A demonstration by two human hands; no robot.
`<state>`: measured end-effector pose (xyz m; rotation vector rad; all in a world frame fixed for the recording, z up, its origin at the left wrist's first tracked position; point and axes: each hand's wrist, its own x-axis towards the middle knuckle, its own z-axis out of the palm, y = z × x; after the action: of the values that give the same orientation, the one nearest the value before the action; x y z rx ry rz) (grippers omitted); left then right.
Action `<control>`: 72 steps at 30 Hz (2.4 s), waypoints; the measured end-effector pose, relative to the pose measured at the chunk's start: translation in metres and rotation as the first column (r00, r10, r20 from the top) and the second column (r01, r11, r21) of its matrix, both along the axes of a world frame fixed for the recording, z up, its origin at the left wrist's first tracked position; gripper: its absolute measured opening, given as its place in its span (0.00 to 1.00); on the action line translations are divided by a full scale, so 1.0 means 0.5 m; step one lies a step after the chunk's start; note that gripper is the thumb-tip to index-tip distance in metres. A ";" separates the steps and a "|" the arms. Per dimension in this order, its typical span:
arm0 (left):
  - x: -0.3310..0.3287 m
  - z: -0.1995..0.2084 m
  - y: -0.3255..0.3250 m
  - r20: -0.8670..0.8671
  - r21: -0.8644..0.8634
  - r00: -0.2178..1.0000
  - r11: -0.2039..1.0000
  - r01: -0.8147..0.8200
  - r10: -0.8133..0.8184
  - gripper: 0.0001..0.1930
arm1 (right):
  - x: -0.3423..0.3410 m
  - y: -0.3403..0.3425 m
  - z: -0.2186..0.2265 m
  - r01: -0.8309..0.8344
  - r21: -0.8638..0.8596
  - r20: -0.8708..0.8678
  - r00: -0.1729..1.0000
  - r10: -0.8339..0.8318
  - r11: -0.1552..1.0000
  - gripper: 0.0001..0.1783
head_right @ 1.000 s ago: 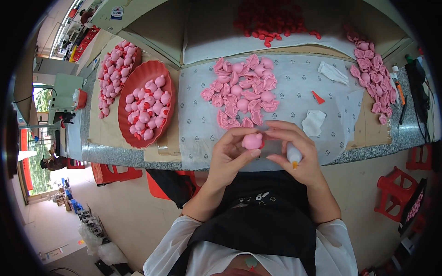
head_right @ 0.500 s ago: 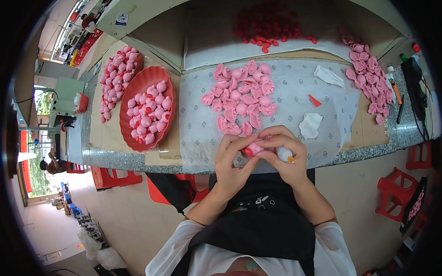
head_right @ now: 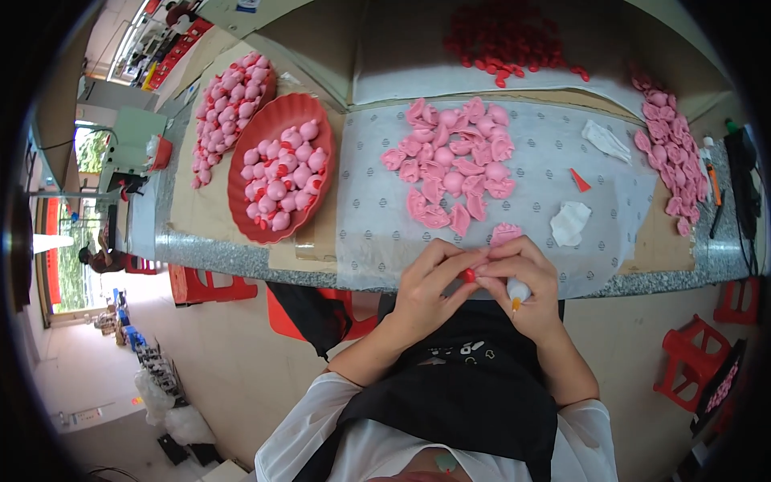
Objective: Gluing and assembling small pink toy components at a factory workbench.
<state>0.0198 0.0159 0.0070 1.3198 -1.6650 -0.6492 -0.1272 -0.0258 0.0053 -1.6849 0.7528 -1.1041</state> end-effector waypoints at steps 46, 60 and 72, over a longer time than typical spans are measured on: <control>0.068 0.006 -0.032 -0.148 -0.112 0.928 0.927 -0.358 0.341 0.18 | -0.063 -0.073 0.056 0.372 0.069 -0.324 0.886 -0.332 0.926 0.07; 0.344 0.070 -0.046 0.220 -0.348 0.684 0.711 -0.611 0.696 0.14 | -0.072 -0.310 0.102 0.047 -0.400 -0.611 0.731 -0.305 0.915 0.12; 0.015 0.021 -0.066 0.256 -0.062 0.966 0.997 0.035 -0.018 0.15 | 0.008 -0.407 0.028 0.160 -0.511 -0.484 0.759 -0.436 0.845 0.17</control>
<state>0.0272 -0.0171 0.0176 1.3806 -1.8973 -0.4483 -0.1235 -0.2294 0.0195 -2.4192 1.2848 -1.0209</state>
